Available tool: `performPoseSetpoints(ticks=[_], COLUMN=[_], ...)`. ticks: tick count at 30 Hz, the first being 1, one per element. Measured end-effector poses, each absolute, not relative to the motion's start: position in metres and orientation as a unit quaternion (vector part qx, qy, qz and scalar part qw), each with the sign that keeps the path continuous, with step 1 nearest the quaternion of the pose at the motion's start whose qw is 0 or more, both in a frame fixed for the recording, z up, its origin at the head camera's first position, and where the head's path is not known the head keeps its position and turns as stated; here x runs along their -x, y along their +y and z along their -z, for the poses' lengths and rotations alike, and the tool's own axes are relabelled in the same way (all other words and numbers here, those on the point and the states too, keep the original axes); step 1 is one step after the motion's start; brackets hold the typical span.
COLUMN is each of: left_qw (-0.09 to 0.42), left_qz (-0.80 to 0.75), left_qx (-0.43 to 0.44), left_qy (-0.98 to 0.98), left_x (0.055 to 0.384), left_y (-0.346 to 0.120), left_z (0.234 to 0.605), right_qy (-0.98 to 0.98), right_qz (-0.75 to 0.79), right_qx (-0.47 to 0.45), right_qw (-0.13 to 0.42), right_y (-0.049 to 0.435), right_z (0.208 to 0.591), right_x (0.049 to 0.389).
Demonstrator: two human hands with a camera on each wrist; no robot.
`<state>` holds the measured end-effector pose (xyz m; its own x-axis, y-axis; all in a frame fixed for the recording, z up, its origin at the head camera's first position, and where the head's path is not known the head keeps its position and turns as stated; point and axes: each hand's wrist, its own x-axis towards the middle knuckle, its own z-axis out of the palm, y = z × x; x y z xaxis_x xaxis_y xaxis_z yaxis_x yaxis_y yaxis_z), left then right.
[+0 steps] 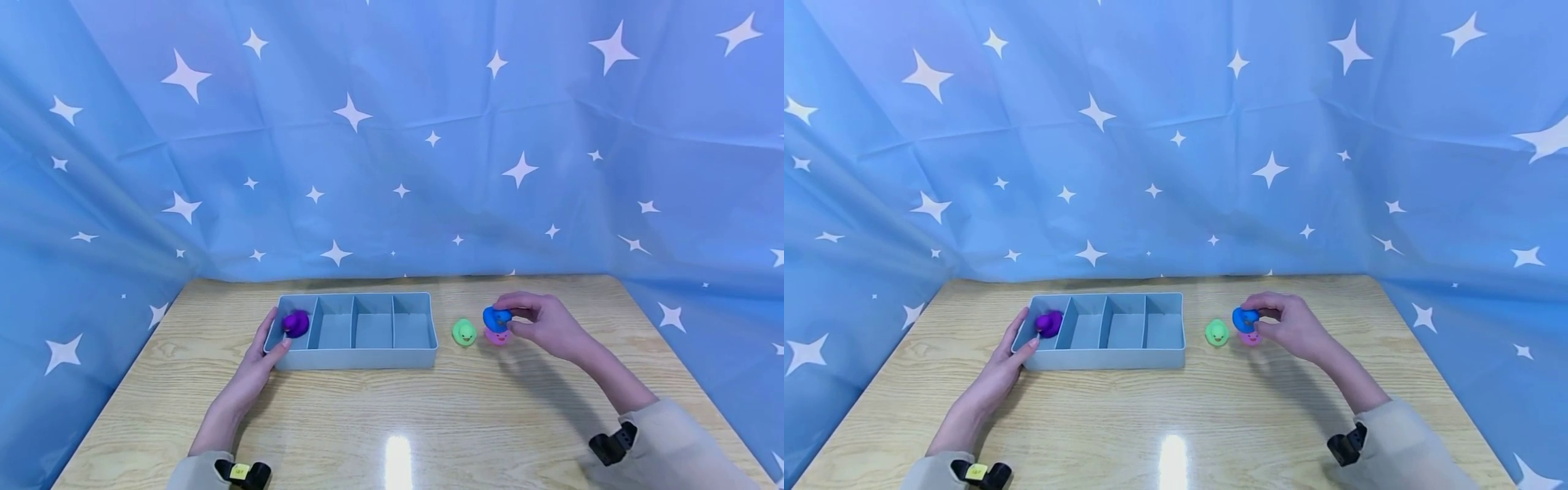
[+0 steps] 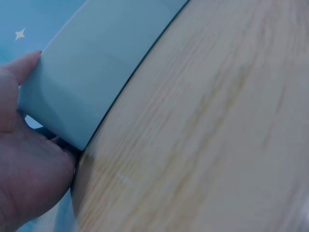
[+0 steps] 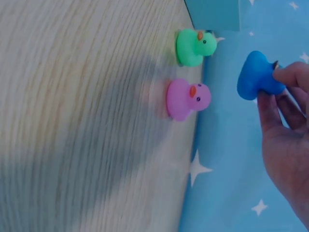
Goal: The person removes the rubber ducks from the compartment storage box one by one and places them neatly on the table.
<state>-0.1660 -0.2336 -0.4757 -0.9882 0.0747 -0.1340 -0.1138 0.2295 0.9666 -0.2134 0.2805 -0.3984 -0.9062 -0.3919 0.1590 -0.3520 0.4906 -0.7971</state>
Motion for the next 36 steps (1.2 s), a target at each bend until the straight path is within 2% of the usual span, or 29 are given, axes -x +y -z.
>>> performPoseSetpoints(ticks=[22, 36], left_qw=[0.071, 0.070], left_qz=[-0.617, -0.621], left_qx=[0.012, 0.009], left_qy=[0.783, 0.781], left_x=[0.167, 0.167], left_y=[-0.234, -0.235], left_z=[0.476, 0.478], right_qy=[0.896, 0.912], right_qz=[0.412, 0.376], right_qx=[0.169, 0.163], right_qw=[0.000, -0.004], right_y=[0.328, 0.335], right_z=[0.423, 0.446], right_x=[0.215, 0.221])
